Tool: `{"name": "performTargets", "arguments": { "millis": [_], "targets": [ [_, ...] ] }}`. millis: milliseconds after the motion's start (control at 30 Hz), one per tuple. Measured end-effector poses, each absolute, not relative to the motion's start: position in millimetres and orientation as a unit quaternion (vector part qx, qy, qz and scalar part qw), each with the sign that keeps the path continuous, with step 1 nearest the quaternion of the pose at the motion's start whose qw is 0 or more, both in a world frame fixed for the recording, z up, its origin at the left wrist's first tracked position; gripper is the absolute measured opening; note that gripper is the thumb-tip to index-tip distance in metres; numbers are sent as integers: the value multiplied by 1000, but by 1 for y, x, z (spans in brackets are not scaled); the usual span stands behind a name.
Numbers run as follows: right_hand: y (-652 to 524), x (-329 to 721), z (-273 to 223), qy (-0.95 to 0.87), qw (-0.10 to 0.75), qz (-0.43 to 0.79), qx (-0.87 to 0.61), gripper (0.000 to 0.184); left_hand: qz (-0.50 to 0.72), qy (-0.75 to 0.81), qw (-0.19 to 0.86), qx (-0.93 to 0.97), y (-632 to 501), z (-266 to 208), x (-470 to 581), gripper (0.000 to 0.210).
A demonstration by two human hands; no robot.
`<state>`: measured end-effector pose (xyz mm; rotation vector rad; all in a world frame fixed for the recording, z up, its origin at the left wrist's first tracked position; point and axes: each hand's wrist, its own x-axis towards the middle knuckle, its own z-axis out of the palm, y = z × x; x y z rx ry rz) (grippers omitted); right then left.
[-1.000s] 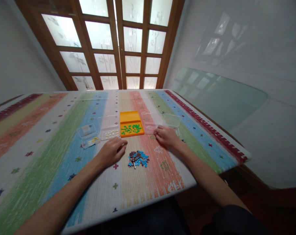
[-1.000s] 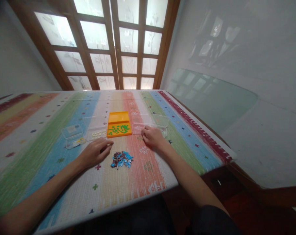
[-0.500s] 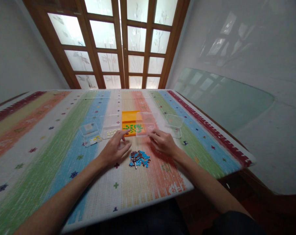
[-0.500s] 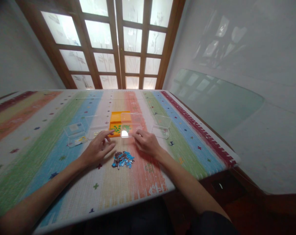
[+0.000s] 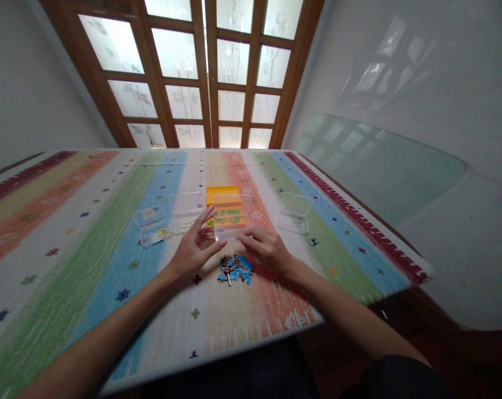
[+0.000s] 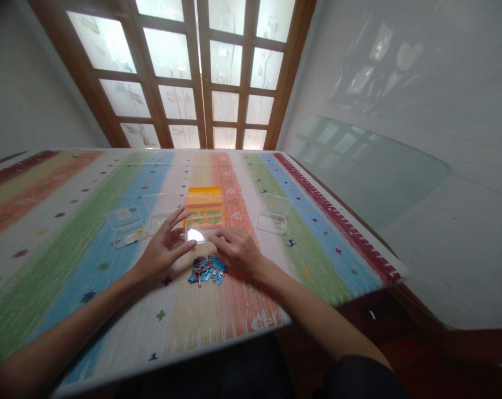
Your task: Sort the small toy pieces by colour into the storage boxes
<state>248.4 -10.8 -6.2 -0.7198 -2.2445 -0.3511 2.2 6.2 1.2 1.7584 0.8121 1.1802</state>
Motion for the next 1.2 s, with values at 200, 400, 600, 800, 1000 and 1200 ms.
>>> {"name": "performTargets", "arguments": {
  "millis": [200, 400, 600, 800, 1000, 1200],
  "targets": [
    [-14, 245, -9, -878, 341, -98, -322, 29, 468, 348, 460, 669, 7, -2, 2, 95],
    [-15, 248, 0, -872, 320, -61, -366, 23, 480, 339, 448, 674, 8, -1, 1, 92],
    [-16, 253, 9, -848, 391, -2, -357, 36, 484, 332, 466, 662, 8, 1, -3, 88],
    [-14, 252, 8, -834, 436, 52, -334, 68, 475, 302, 475, 677, 5, 1, -4, 88],
    [-10, 253, 4, -822, 451, 147, -315, 81, 467, 299, 460, 693, 4, 0, -5, 91],
    [-10, 251, 0, -812, 450, 169, -332, 85, 468, 293, 410, 726, 5, -1, -4, 95]
  ]
}}
